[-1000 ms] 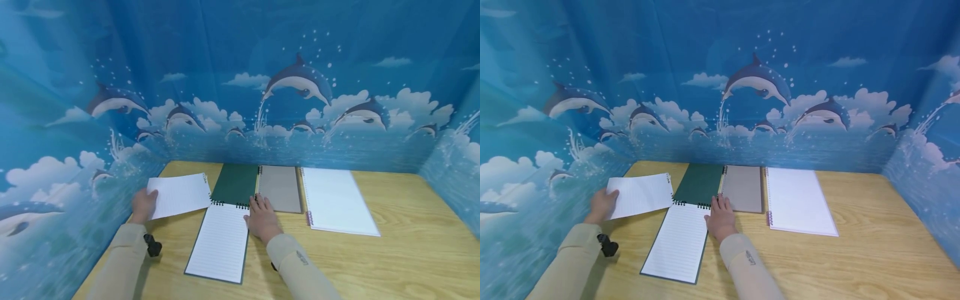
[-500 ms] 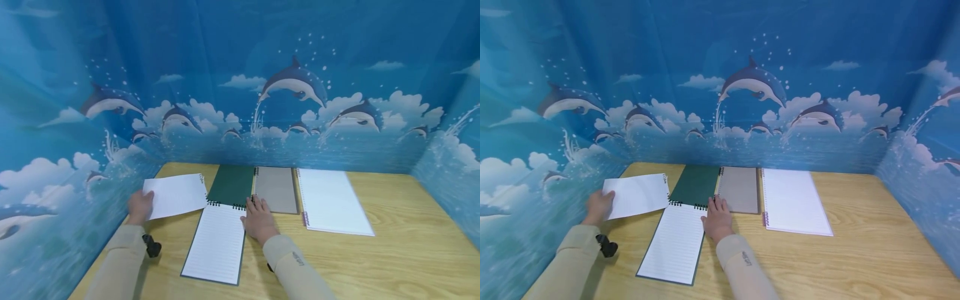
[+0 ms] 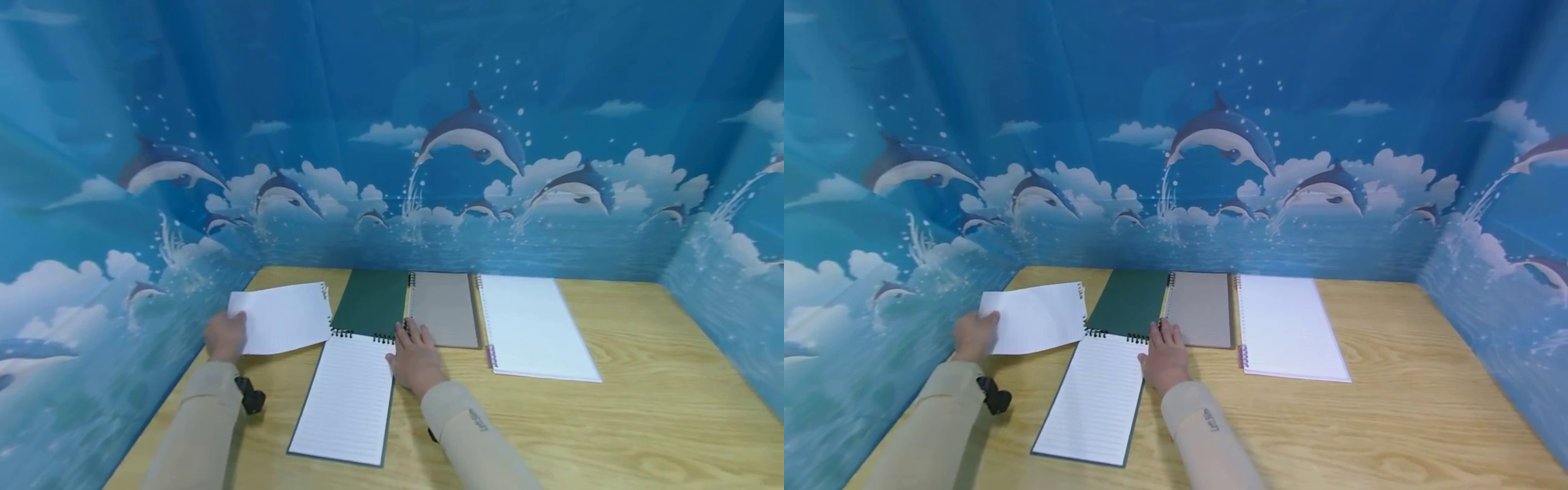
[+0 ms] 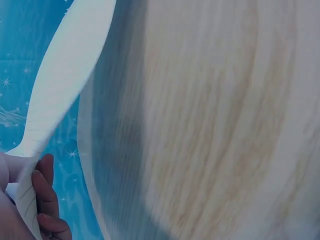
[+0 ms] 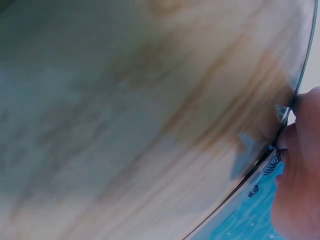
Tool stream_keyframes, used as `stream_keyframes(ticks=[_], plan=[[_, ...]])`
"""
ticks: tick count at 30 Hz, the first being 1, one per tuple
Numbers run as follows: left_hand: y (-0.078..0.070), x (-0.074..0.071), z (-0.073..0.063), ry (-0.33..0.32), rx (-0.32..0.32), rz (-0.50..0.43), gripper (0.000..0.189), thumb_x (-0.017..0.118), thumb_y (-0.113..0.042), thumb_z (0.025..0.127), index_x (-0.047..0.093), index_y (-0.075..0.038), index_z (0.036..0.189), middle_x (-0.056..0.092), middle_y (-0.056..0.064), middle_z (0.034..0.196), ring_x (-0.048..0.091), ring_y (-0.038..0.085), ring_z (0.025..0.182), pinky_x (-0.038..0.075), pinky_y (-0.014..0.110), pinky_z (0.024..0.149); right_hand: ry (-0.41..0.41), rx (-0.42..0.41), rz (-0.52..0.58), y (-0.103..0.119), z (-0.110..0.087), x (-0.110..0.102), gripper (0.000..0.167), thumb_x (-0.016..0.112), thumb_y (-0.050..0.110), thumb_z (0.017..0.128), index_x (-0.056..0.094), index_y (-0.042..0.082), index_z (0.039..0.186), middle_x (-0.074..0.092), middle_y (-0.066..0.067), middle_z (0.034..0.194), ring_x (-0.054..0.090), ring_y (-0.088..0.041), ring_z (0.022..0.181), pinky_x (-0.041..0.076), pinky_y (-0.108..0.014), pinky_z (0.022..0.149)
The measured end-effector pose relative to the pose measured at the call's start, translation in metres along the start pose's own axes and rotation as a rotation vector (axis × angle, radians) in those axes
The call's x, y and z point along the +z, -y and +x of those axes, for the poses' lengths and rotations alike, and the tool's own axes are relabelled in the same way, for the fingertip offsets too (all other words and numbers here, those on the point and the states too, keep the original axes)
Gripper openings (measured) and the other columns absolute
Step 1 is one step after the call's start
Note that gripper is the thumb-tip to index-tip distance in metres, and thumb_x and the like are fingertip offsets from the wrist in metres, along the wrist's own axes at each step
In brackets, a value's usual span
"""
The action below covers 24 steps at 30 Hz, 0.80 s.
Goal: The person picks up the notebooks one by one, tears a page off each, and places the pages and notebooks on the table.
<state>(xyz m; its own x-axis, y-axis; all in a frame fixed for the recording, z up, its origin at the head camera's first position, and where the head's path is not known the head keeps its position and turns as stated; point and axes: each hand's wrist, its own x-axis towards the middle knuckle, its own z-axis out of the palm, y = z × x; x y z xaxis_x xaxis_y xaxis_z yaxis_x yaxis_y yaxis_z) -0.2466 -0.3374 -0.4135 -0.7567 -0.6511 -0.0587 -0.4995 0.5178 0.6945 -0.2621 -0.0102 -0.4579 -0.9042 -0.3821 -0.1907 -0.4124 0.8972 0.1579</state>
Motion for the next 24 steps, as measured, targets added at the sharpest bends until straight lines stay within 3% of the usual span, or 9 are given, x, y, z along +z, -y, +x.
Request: stream_keyframes(ticks=[4,9,12,15,18,21,24], plan=[[0.002,0.000,0.004,-0.023,0.048,0.051,0.045,0.036,-0.020,0.095,0.045,0.013,0.123,0.046,0.035,0.124,0.044,0.049,0.114,0.039,0.055,0.093,0.000,0.003,0.007,0.001,0.000,-0.001,0.056,0.021,0.048,0.099,0.025,0.018,0.146,0.012,0.003,0.156,0.001,-0.023,0.144,0.004,-0.041,0.117],[0.008,-0.010,0.011,-0.058,0.059,0.082,0.045,0.031,-0.021,0.097,0.043,0.015,0.121,0.047,0.037,0.118,0.046,0.051,0.109,0.041,0.057,0.086,-0.004,-0.002,0.003,-0.002,0.000,0.001,0.057,0.023,0.047,0.099,0.027,0.016,0.146,0.013,0.001,0.155,0.002,-0.024,0.144,0.005,-0.041,0.117],[0.012,-0.025,0.012,-0.050,0.044,0.087,0.049,0.029,-0.024,0.099,0.039,0.013,0.129,0.043,0.035,0.126,0.042,0.049,0.116,0.039,0.057,0.092,-0.002,-0.001,-0.003,-0.002,0.000,0.002,0.057,0.023,0.047,0.099,0.027,0.016,0.146,0.014,0.001,0.155,0.002,-0.023,0.144,0.005,-0.041,0.117],[0.011,-0.035,0.011,-0.024,0.023,0.038,0.054,0.029,-0.031,0.099,0.032,0.009,0.137,0.036,0.032,0.137,0.036,0.048,0.124,0.034,0.058,0.099,-0.007,0.003,-0.010,-0.003,0.000,0.001,0.056,0.023,0.047,0.099,0.027,0.017,0.146,0.014,0.002,0.155,0.003,-0.023,0.144,0.005,-0.040,0.117],[0.007,-0.041,0.009,-0.044,0.032,-0.013,0.058,0.030,-0.036,0.099,0.028,0.005,0.140,0.032,0.029,0.142,0.032,0.046,0.129,0.030,0.057,0.103,-0.009,-0.010,0.001,-0.002,0.000,-0.001,0.056,0.023,0.047,0.099,0.027,0.017,0.146,0.014,0.001,0.155,0.003,-0.023,0.144,0.005,-0.041,0.117],[0.001,-0.039,0.005,-0.100,0.118,-0.092,0.055,0.034,-0.037,0.098,0.037,0.003,0.136,0.038,0.028,0.139,0.036,0.044,0.127,0.031,0.055,0.103,-0.009,-0.011,0.013,-0.002,0.000,-0.001,0.056,0.023,0.047,0.098,0.027,0.016,0.146,0.014,0.001,0.155,0.003,-0.023,0.144,0.006,-0.041,0.117],[-0.004,-0.036,-0.002,-0.195,0.259,-0.149,0.045,0.042,-0.033,0.097,0.054,0.006,0.117,0.054,0.029,0.118,0.051,0.042,0.107,0.041,0.051,0.090,-0.006,-0.012,0.020,-0.002,0.000,-0.002,0.057,0.023,0.047,0.098,0.027,0.016,0.146,0.014,0.001,0.155,0.003,-0.024,0.144,0.006,-0.041,0.117]])
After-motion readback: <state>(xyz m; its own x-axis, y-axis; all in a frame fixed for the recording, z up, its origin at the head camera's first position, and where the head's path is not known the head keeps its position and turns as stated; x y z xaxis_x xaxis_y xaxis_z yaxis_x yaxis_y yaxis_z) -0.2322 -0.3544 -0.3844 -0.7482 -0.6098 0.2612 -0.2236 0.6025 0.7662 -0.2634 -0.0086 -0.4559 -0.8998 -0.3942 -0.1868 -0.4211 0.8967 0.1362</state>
